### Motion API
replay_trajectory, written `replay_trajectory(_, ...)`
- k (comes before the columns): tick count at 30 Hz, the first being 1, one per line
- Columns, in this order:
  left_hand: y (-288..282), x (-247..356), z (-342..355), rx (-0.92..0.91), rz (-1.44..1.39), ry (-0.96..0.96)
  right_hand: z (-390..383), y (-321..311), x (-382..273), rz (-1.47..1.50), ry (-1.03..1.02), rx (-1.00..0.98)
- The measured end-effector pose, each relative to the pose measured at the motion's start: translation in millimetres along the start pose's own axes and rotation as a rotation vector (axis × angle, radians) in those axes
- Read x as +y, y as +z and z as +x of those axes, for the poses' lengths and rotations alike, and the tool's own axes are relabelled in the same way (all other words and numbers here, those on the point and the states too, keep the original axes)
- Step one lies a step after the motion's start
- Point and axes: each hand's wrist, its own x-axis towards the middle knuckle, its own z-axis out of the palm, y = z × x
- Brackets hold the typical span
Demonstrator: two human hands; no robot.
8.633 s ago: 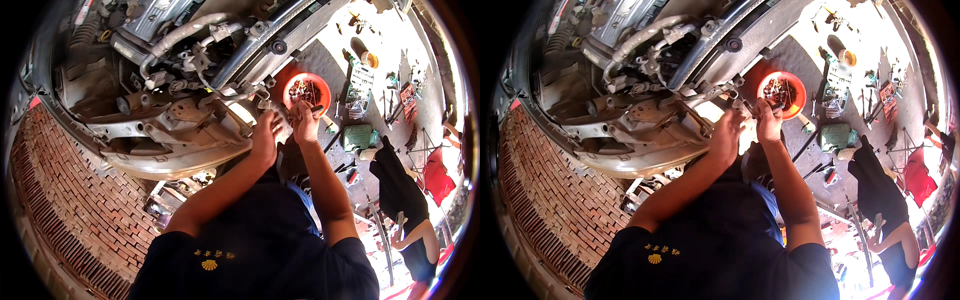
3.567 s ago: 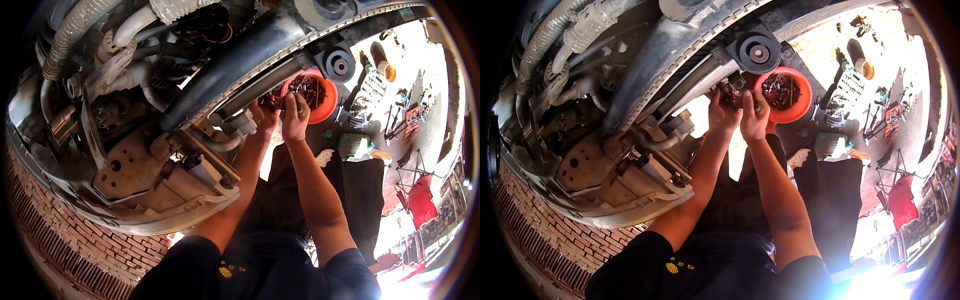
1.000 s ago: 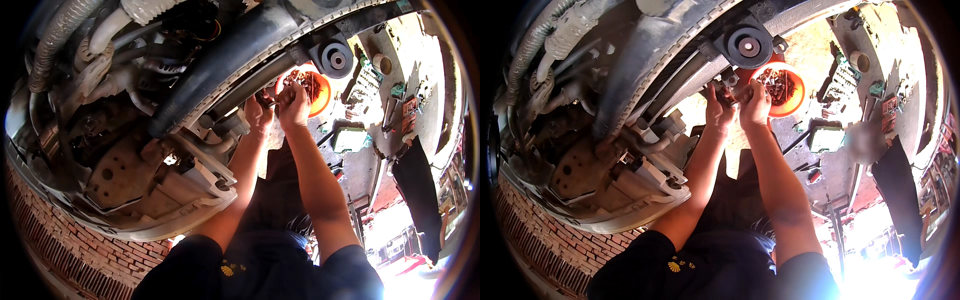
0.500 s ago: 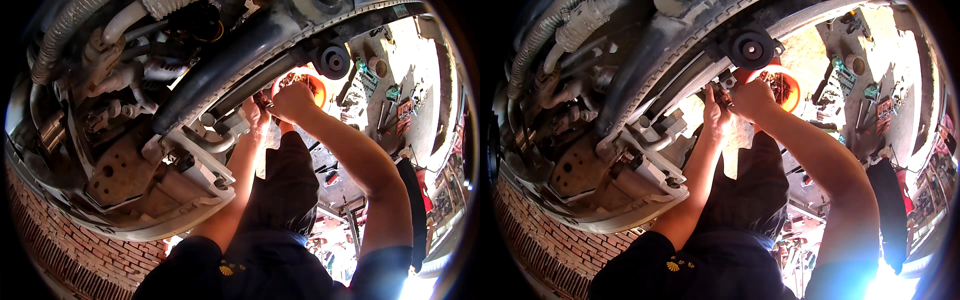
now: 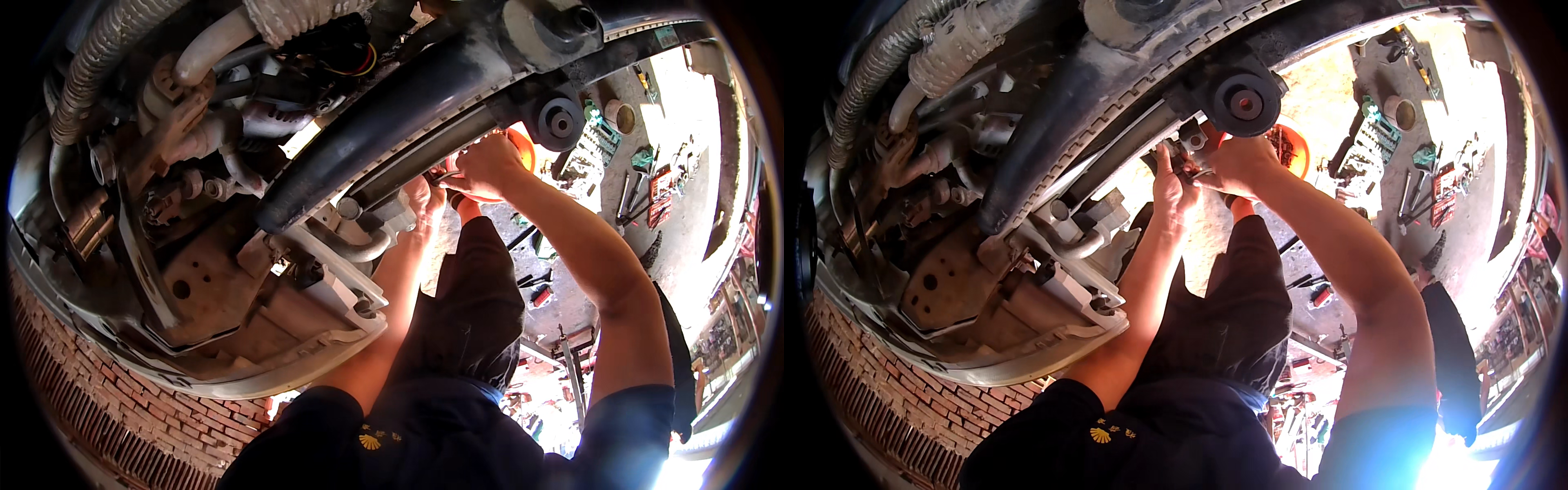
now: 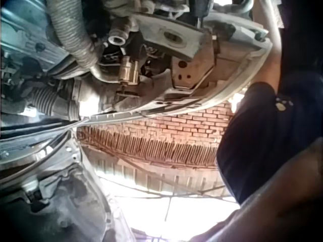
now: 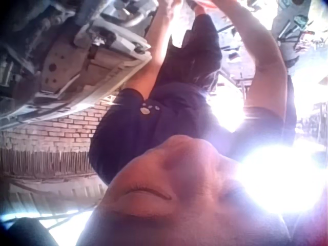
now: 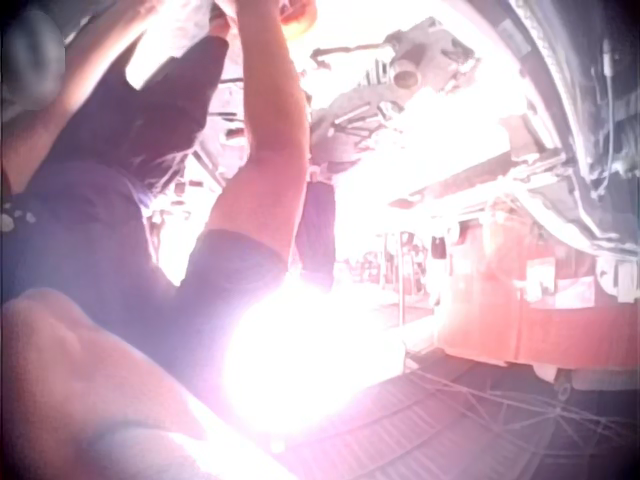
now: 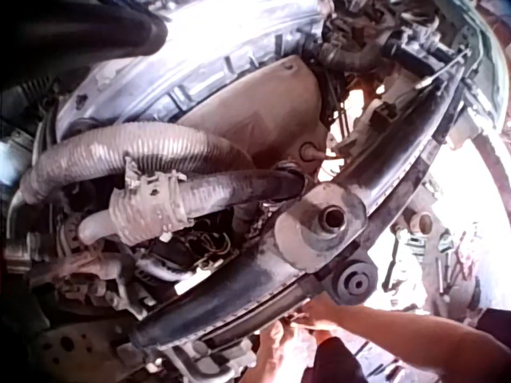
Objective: The person works on the front section of a car, first manipulating a red bucket of fasteners and then positioning a large metal support beam onto the front chassis.
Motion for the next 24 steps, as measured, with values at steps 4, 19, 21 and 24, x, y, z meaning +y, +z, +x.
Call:
replay_trajectory(4,-1.1,-4.7,1.8,0.039,-0.012,0.055,7.8,14.3,8.7,0.100,-0.043,0.108)
replay_trajectory(19,13.0,17.2,-53.9,0.054,0.173,-0.148,-55.8,-28.4,-17.3,0.037,-0.040,0.179)
replay_trajectory(21,27.2,16.1,-109.7,0.131,0.296,-0.120,-85.2,-43.8,-22.6,0.118,0.079,0.039)
replay_trajectory(24,46.2,32.7,-202.7,-0.241,0.394,-0.129,-147.5,-65.2,-41.7,0.258,0.065,0.165)
